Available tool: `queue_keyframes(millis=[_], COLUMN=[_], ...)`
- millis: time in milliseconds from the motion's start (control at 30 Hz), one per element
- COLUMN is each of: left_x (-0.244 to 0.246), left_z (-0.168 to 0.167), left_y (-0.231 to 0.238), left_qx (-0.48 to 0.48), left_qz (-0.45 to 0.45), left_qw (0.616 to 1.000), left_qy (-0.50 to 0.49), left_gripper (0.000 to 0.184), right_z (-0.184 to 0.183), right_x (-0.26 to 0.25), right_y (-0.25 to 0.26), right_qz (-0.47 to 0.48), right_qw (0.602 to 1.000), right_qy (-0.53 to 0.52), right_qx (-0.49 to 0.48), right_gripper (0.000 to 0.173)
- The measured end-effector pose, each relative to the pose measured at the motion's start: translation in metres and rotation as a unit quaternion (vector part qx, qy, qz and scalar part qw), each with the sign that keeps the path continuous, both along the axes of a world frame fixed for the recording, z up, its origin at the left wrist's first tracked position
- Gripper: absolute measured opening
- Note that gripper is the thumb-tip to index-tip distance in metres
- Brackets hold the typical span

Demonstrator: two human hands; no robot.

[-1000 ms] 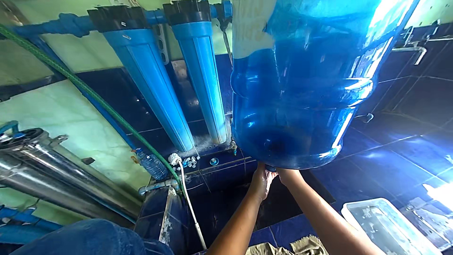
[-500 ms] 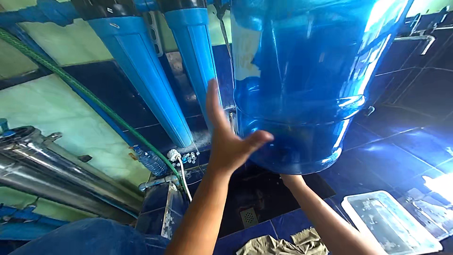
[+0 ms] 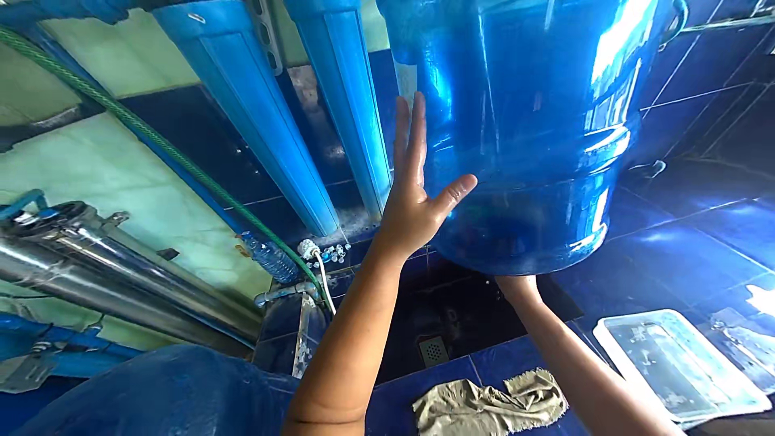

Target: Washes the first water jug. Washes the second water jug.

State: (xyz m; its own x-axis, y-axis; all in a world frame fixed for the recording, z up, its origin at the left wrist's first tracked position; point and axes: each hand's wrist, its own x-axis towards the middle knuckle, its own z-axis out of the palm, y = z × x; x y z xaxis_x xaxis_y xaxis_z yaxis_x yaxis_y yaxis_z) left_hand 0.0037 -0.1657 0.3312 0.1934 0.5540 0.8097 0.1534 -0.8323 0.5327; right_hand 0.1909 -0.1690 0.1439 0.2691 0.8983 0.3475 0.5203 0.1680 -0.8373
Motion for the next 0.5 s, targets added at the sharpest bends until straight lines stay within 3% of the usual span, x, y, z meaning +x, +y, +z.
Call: queue_keyframes(millis=[300,500], left_x=[0.012,0.01], left_z=[0.004,0.009], left_y=[-0.004,-0.01], left_qx=[0.056,0.043], left_qz=[0.01,0.015], left_qw=[0.997,0.999], left_qy=[-0.047,-0.028], left_gripper=[0.114,0.112], right_z=[0.018,0.02], right_x=[0.006,0.01], right_y=[-0.011,-0.013], right_qz=[-0.027,-0.041], right_qw=[0.995,0.995], right_qy=[-0.089,-0.086], right_qx=[-0.045,-0.021], right_gripper=[0.044,0.046])
